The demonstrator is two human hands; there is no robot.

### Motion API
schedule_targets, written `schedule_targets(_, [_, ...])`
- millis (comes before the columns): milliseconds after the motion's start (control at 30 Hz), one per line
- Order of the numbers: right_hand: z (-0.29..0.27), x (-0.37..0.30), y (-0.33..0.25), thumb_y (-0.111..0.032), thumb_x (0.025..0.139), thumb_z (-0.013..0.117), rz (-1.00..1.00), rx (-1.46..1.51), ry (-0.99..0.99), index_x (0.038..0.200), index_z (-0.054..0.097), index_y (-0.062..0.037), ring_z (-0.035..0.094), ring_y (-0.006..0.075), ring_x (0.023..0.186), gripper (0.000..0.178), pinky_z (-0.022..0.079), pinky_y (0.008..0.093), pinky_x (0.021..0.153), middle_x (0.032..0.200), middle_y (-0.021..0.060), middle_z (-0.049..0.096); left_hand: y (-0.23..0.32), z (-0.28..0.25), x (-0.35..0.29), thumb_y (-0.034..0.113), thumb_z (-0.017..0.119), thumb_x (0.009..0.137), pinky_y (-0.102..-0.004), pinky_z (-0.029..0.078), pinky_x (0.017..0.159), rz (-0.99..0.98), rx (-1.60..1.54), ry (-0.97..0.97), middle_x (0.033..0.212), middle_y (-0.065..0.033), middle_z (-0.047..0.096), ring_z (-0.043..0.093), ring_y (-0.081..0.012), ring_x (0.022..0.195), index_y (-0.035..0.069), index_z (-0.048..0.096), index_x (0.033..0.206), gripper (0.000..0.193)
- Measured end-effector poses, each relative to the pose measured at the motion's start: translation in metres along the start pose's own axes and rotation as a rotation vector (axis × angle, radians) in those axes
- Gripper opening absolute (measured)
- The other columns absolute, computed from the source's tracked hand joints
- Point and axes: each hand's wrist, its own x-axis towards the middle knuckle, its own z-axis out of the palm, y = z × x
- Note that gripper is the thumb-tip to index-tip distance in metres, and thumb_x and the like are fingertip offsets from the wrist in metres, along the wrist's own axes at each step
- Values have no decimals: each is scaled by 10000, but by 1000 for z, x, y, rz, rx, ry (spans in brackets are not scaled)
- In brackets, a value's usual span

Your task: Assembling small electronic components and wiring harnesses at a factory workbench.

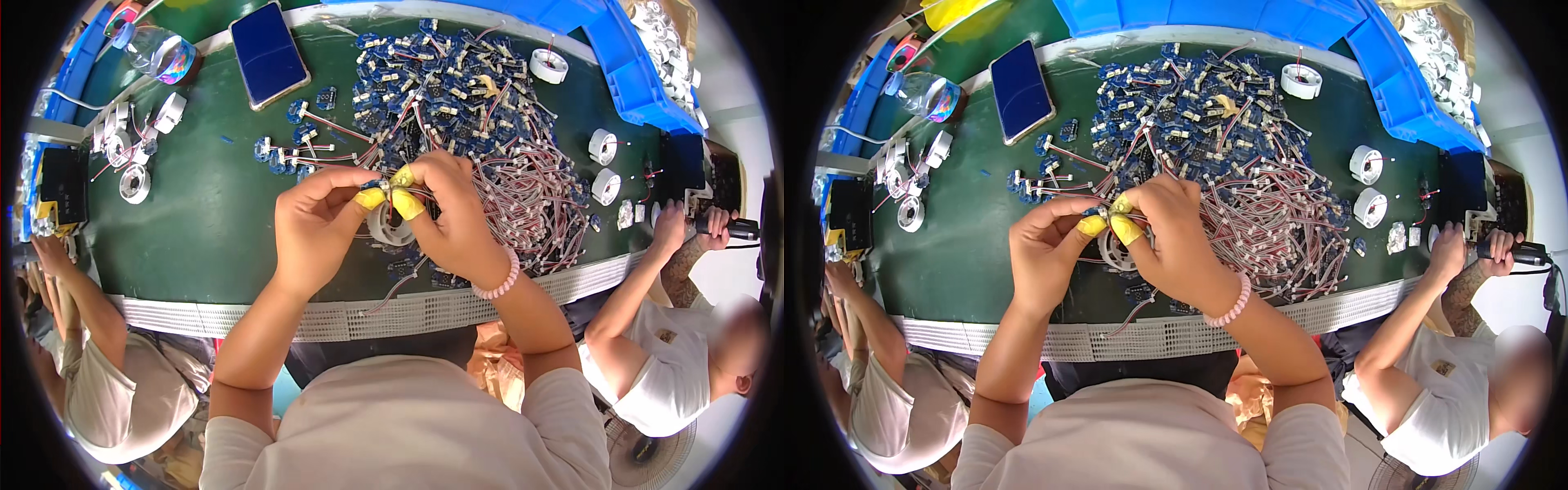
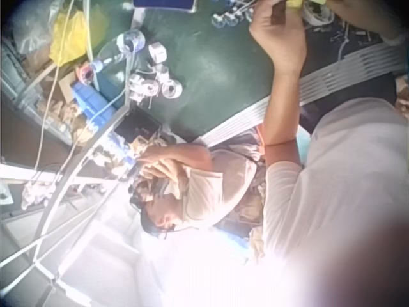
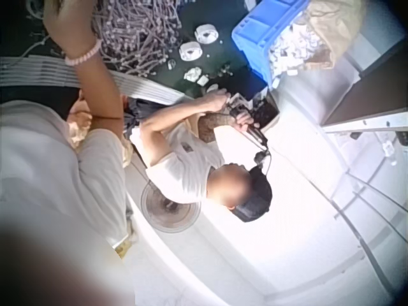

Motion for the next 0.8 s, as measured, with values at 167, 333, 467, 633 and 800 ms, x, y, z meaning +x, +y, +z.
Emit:
schedule_targets(167, [1, 0, -6, -98, 763, 613, -93, -200, 67, 950, 523, -49, 502, 261, 876, 214, 288, 401, 787, 857, 72, 554, 5, 3, 1, -152, 569, 776, -254, 528, 788, 102, 123, 8, 991, -82, 594, 616, -151, 890, -24, 650, 972, 248])
schedule_targets(333, [13, -3, -9, -142, 760, 616, -97, -242, 169, 959, 506, -50, 514, 264, 919, 246, 286, 416, 797, 891, 76, 566, 8, 4, -2, -151, 589, 761, -267, 531, 791, 150, 107, 51, 978, -86, 593, 612, -160, 898, -27, 649, 964, 245])
schedule_targets(467, [13, -5, -5, -119, 747, 620, -106, -139, 181, 956, 522, -53, 514, 253, 933, 239, 288, 397, 809, 913, 71, 570, 8, -1, -4, -144, 599, 774, -257, 536, 751, 162, 64, 10, 972, -91, 593, 610, -152, 873, -38, 641, 965, 222])
schedule_targets(633, [6, -6, -3, -121, 763, 619, 42, 296, 55, 897, 577, -58, 509, 225, 933, 154, 296, 350, 851, 914, 70, 567, 12, -9, -6, -121, 616, 785, -261, 527, 760, 82, -64, -125, 967, -97, 599, 611, -152, 867, -41, 637, 971, 203])
schedule_targets(800, [10, 3, -13, -120, 757, 628, 27, 202, 148, 901, 581, -62, 506, 238, 928, 162, 307, 353, 848, 919, 84, 558, 7, 2, -7, -134, 591, 795, -266, 527, 756, 270, -34, 26, 966, -109, 602, 619, -165, 862, -46, 632, 976, 206])
